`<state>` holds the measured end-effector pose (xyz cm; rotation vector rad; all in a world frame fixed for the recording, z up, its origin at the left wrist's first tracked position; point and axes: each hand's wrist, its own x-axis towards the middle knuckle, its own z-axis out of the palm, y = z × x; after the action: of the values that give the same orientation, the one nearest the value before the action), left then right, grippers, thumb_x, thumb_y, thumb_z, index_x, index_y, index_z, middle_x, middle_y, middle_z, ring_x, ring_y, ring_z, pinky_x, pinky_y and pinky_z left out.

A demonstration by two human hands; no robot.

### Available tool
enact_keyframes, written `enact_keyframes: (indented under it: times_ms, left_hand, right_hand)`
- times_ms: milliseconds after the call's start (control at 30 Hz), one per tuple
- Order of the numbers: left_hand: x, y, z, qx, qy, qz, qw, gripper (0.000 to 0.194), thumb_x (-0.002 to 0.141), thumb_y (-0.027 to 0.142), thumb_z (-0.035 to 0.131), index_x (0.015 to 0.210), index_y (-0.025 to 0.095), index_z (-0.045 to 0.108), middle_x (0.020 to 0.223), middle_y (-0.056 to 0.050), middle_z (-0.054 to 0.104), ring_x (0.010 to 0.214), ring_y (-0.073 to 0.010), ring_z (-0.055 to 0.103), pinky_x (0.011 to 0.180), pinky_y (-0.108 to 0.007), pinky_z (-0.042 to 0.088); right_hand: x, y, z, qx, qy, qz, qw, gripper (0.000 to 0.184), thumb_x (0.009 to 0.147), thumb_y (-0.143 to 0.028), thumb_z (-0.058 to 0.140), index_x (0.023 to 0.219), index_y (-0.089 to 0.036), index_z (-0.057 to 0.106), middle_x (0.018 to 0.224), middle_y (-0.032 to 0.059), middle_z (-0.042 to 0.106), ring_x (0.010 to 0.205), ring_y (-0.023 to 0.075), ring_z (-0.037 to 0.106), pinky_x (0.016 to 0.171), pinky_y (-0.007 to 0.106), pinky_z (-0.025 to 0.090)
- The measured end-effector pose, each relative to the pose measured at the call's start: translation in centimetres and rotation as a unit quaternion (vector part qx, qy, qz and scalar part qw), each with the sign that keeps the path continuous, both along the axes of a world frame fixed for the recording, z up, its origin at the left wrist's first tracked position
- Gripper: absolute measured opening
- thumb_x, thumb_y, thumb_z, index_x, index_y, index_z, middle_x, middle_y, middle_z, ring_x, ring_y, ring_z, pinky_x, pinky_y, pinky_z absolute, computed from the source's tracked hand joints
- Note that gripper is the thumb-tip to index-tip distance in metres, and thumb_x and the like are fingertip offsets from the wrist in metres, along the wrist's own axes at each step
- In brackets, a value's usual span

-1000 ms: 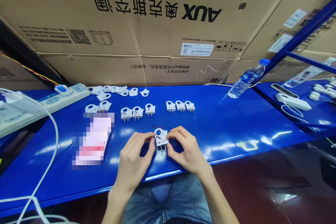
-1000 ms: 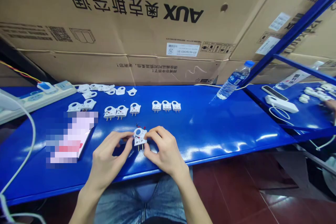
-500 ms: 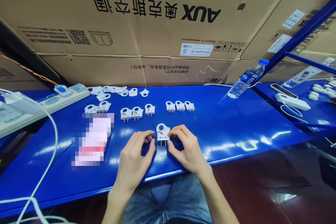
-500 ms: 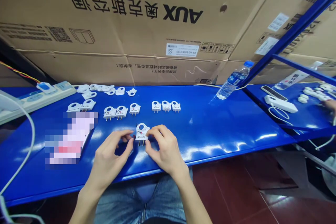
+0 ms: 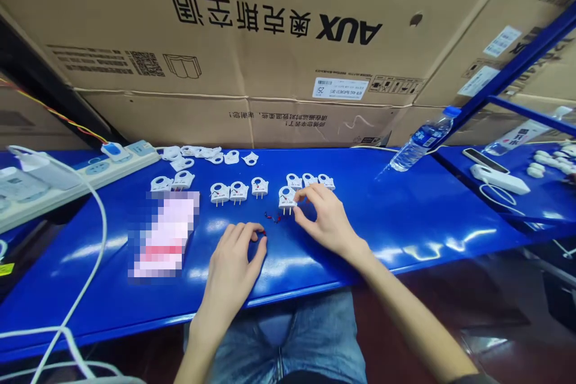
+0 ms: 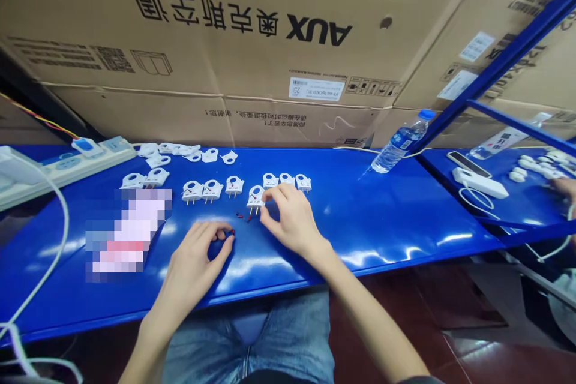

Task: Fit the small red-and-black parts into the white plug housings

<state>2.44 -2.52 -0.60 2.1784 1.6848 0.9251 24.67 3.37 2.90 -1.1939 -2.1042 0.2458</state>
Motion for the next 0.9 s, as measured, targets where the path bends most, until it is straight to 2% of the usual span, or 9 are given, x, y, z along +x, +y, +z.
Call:
enact_keyframes:
  times_ms: [167,300,600,800,900]
  left_hand:
    - [0.0,0.0,-0.1,0.0,0.007,0.007,1.0,0.012,0.1,0.035,0.056,0.103,0.026,0.064,0.091,-0.002,0.066,0.093,-0.0239,0.064,0.08,-0.036,0.051]
    - [-0.1,0.0,0.0,0.003,0.005,0.005,1.0,0.012,0.1,0.033,0.055,0.103,0.026,0.064,0.09,-0.002,0.065,0.092,-0.0239,0.064,0.08,-0.036,0.05]
    - [-0.1,0.0,0.1,-0.003,0.01,0.0,1.0,0.015,0.102,0.034,0.053,0.105,0.025,0.064,0.091,-0.002,0.065,0.092,-0.0234,0.063,0.081,-0.037,0.05]
    - [0.0,0.0,0.0,0.013,0.01,0.004,1.0,0.014,0.1,0.033,0.055,0.104,0.025,0.065,0.09,-0.003,0.065,0.091,-0.0237,0.064,0.078,-0.036,0.051]
    - [0.0,0.0,0.0,0.016,0.014,0.003,1.0,0.014,0.1,0.034,0.055,0.105,0.025,0.065,0.091,-0.003,0.066,0.092,-0.0239,0.064,0.078,-0.036,0.052]
  right_hand:
    - [0.0,4.2,-0.3,0.006,-0.102,0.005,0.995,0.008,0.097,-0.026,0.06,0.102,-0.022,0.066,0.099,0.0058,0.068,0.096,0.024,0.06,0.087,0.037,0.047]
    - [-0.8,5.7,-1.0,0.003,-0.145,-0.022,0.989,0.013,0.1,-0.029,0.059,0.107,-0.022,0.067,0.103,0.007,0.067,0.099,0.0249,0.057,0.086,0.037,0.044]
    - [-1.3,6.3,-2.4,-0.001,-0.175,-0.062,0.983,0.015,0.1,-0.03,0.058,0.109,-0.022,0.069,0.106,0.0081,0.069,0.102,0.0272,0.056,0.085,0.039,0.038]
    - [-0.2,5.8,-1.8,0.017,-0.192,-0.074,0.978,0.033,0.097,-0.032,0.062,0.129,-0.022,0.064,0.12,0.0106,0.065,0.109,0.0293,0.054,0.086,0.041,0.038]
    - [0.9,5.4,-1.4,0.032,-0.233,-0.085,0.968,0.03,0.098,-0.032,0.06,0.126,-0.021,0.067,0.121,0.0129,0.064,0.11,0.0314,0.053,0.085,0.043,0.038]
